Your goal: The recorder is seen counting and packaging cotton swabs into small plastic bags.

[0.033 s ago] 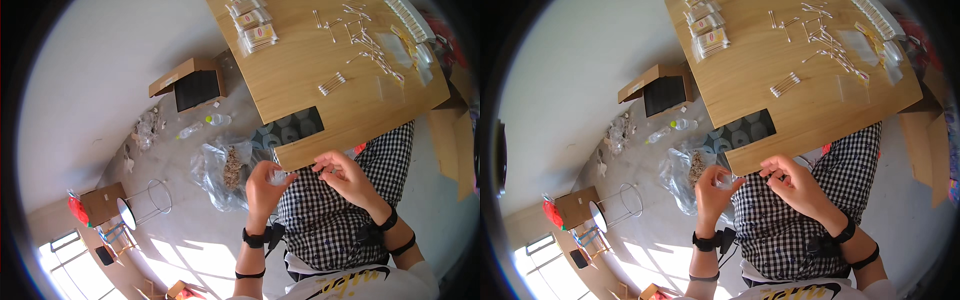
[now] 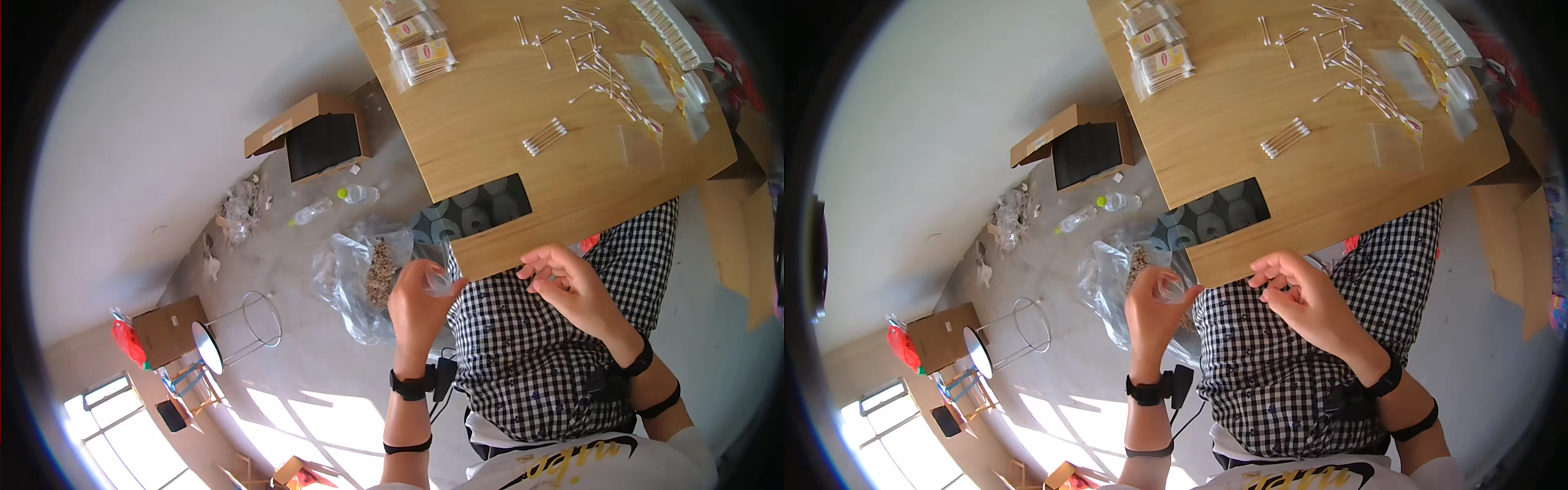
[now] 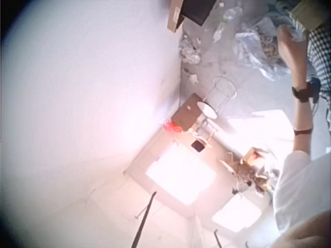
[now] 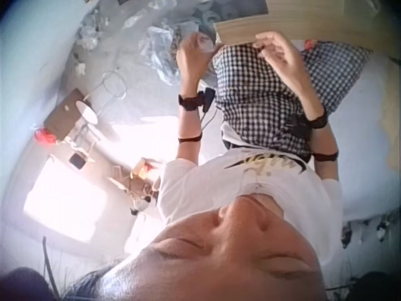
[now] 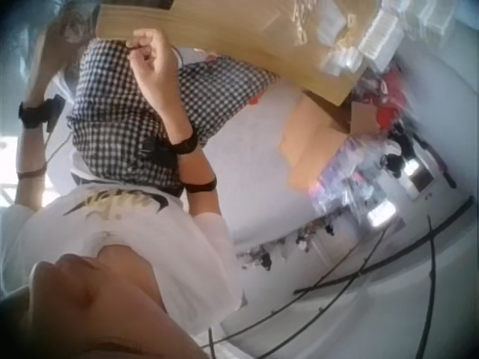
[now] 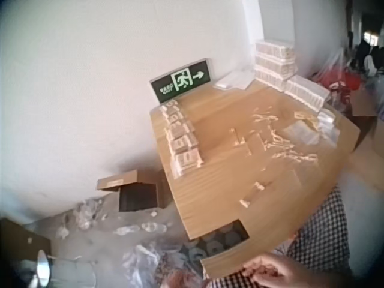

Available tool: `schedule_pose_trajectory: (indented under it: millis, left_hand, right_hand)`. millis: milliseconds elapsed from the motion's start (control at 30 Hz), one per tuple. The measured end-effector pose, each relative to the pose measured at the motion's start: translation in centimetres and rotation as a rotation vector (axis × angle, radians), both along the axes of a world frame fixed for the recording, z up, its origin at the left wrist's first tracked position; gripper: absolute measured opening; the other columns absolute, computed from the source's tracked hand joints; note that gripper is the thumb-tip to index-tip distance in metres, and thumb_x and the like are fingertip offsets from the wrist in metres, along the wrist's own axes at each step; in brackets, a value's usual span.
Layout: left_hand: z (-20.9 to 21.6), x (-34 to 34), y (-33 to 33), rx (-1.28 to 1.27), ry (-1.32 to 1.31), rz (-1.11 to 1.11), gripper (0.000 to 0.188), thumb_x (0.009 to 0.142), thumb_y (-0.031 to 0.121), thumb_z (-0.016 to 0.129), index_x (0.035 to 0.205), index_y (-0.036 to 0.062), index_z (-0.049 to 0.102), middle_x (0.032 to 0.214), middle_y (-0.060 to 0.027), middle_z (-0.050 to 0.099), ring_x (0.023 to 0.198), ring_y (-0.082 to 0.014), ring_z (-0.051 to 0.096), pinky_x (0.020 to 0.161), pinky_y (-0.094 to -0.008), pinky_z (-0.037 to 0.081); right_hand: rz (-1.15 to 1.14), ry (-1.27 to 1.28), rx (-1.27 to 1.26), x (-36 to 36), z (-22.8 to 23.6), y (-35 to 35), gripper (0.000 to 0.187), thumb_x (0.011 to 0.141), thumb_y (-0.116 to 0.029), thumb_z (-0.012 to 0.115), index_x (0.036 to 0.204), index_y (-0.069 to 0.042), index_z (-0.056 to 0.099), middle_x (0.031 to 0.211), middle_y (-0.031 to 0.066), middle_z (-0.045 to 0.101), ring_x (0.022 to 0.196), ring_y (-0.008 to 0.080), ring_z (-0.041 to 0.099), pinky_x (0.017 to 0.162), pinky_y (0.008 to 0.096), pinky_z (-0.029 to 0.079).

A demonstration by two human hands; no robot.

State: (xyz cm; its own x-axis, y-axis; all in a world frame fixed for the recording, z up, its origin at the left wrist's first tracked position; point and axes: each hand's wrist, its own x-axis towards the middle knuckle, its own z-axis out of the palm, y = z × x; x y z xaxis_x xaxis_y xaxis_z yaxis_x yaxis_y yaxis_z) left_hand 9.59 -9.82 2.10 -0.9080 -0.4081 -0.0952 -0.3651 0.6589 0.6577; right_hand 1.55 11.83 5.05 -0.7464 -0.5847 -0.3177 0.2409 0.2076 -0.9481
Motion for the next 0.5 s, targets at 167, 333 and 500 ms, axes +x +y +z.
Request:
schedule_pose_trajectory:
  millis: [167, 333, 500]
  left_hand:
    - [-3.1, -1.1, -5.1, -0.246, -0.043, 0.000, 0.036, 0.058, 0.013, 0.081, 0.083, 0.0057, 0.056, 0.080, -0.0064, 0.058, 0.071, -0.0241, 0.058, 0.063, -0.0340, 0.047]
    - [-3.0, -4.9, -5.0, -0.181, 0.064, -0.199, 0.041, 0.057, 0.008, 0.079, 0.091, 0.0065, 0.055, 0.083, -0.0068, 0.057, 0.077, -0.0276, 0.059, 0.064, -0.0353, 0.048]
    - [-0.2, -7.4, -3.4, -0.295, -0.006, -0.378, 0.052, 0.058, 0.004, 0.076, 0.104, 0.0048, 0.051, 0.093, -0.0102, 0.056, 0.088, -0.0325, 0.058, 0.069, -0.0368, 0.048]
  right_hand:
    - [-0.032, -0.090, 0.039, -0.3, -1.1, 1.8, 0.021, 0.088, -0.002, 0.051, 0.109, -0.002, 0.051, 0.096, 0.0101, 0.062, 0.082, 0.0118, 0.059, 0.068, 0.0214, 0.047]
    - [-0.045, -0.070, 0.090, -0.6, -0.8, 2.5, 0.020, 0.088, -0.003, 0.052, 0.108, -0.001, 0.051, 0.095, 0.0098, 0.062, 0.083, 0.0125, 0.060, 0.069, 0.0231, 0.048]
    - [-0.090, -0.069, 0.082, -1.1, -0.9, 3.3, 0.022, 0.087, -0.003, 0.054, 0.109, -0.002, 0.051, 0.096, 0.0094, 0.062, 0.084, 0.0126, 0.060, 0.071, 0.0239, 0.047]
